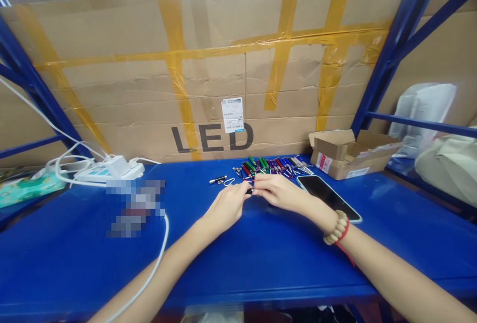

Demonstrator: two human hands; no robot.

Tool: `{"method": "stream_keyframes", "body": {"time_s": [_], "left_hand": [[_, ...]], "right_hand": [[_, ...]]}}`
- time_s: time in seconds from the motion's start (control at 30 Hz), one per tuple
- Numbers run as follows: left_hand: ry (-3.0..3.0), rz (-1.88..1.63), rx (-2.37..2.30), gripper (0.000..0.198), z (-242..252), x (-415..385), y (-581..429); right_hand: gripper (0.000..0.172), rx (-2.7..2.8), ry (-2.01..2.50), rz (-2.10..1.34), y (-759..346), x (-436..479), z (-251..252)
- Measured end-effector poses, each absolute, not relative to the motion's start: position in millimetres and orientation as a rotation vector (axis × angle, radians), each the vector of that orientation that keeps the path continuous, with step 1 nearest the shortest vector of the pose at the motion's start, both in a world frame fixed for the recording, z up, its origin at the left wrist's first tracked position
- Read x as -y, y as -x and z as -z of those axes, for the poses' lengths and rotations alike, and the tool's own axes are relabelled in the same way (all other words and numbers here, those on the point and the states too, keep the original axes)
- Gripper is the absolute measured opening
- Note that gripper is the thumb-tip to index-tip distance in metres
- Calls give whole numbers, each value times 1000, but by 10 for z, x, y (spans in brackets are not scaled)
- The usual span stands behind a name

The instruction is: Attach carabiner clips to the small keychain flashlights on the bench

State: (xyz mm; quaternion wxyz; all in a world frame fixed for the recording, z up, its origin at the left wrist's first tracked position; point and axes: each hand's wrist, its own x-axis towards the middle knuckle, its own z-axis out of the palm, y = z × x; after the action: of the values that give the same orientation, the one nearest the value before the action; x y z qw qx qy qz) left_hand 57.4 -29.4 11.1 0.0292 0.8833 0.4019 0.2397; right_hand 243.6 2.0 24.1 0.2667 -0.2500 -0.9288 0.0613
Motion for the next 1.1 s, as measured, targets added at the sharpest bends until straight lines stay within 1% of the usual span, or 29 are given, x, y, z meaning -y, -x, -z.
{"method": "stream_keyframes", "body": {"time_s": [0.07,0.2,0.23,0.3,0.37,0.47,0.57,0.67,0.73,0.87,1.0,1.1], "left_hand": [[-2759,-760,-1240,15,-135,307,-578],[-2686,-925,-1209,16,-176,306,-595],[-2666,-953,-1214,17,-175,295,-599],[-2643,-968,-1216,17,-154,261,-604],[-2624,-952,-1208,17,-114,212,-599],[-2517,-985,-1300,18,-51,120,-563],[-2258,-1155,-1454,17,-20,31,-509],[-1990,-1349,-1432,13,-29,-9,-485],[-1852,-1458,-1372,12,-49,6,-500],[-1791,-1637,-1214,13,-104,91,-574],[-1788,-1690,-1121,13,-131,151,-629],[-1769,-1677,-1128,13,-122,158,-646]], "right_hand": [[41,2417,673,-378,-2407,-11,-226],[47,2200,718,-926,-2359,-7,-219],[48,2168,728,-1001,-2354,-10,-223],[48,2152,763,-1045,-2361,-24,-238],[48,2177,821,-999,-2398,-54,-262],[49,2192,932,-818,-2502,-131,-295],[48,2275,1112,-544,-2602,-199,-294],[40,2448,1343,-236,-2629,-209,-267],[35,2497,1414,-98,-2617,-196,-255],[29,2453,1413,5,-2588,-176,-259],[19,2425,1257,69,-2537,-141,-234],[25,2469,1091,87,-2449,-94,-176]]}}
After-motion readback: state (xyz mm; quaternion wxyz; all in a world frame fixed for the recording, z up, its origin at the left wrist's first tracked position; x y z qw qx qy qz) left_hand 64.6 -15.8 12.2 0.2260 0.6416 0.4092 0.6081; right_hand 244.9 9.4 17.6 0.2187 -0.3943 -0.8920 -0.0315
